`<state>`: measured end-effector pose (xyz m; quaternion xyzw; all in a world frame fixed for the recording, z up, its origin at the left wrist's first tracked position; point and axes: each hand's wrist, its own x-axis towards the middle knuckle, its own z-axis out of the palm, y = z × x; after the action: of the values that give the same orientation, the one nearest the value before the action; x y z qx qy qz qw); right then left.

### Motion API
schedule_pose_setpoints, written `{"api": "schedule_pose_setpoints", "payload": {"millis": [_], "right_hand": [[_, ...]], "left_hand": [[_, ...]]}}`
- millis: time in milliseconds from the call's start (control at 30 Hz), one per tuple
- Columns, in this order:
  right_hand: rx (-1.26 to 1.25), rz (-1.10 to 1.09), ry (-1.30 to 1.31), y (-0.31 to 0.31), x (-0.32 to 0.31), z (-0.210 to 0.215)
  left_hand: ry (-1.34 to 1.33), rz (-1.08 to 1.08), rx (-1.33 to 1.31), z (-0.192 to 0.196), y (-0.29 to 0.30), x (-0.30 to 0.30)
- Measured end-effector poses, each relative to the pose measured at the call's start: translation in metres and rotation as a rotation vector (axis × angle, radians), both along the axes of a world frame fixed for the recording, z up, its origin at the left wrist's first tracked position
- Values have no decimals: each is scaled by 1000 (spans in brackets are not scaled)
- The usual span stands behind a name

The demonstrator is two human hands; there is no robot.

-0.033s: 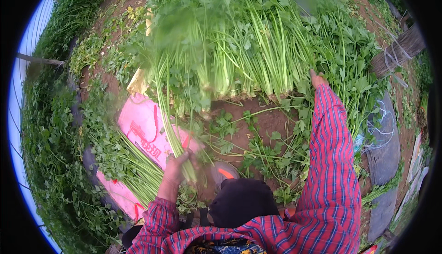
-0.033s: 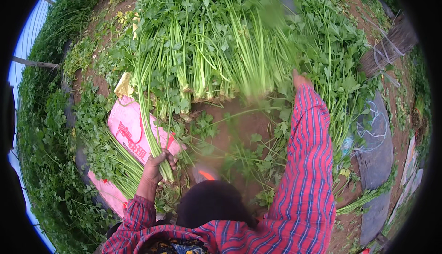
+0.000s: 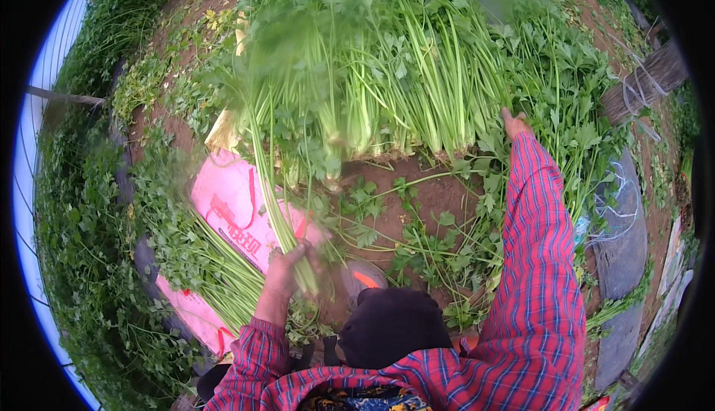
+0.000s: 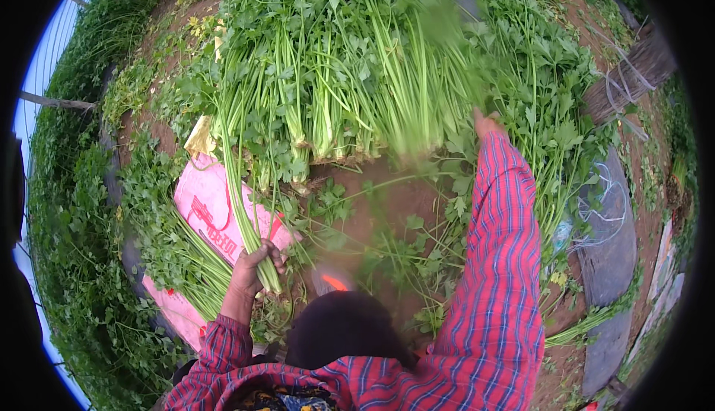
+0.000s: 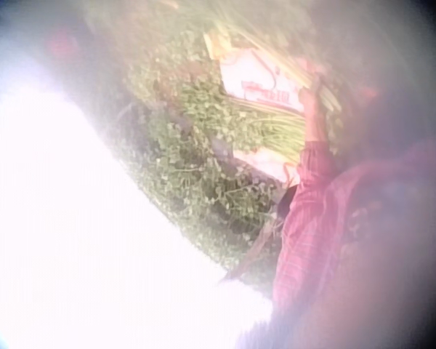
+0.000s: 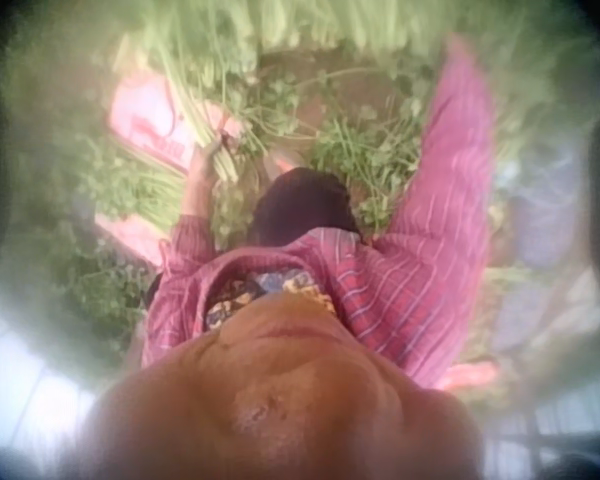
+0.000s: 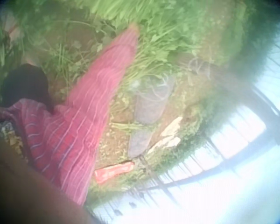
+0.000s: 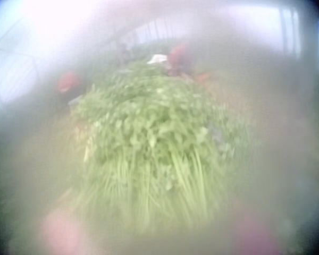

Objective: The person gathers leafy green vegetables, aligns them into bundles, and ties them with red plastic ties. The bundles are placed on a pink sack on the ground inside a greenhouse.

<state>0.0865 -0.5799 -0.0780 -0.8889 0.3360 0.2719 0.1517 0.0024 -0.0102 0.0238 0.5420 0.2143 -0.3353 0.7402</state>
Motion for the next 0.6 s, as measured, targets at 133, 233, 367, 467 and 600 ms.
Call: {"api": "schedule_pose_setpoints", "payload": {"millis": [133,233,367,467,600], "right_hand": [[-78,-262,-67,14,6,-1],[-140,-233,-62,34,4,9],[-485,75,-448,64,-6,37],[121,-113,-779,87,-6,57],[491,-278,-381,124,7,68]], "left_hand": [[36,19,31,-2,0,0],[-5,11,-5,-4,1,0],[4,-5,-52,-6,5,1],[3,1,-68,-6,7,1],[14,-3,-173,-6,7,0]]}}
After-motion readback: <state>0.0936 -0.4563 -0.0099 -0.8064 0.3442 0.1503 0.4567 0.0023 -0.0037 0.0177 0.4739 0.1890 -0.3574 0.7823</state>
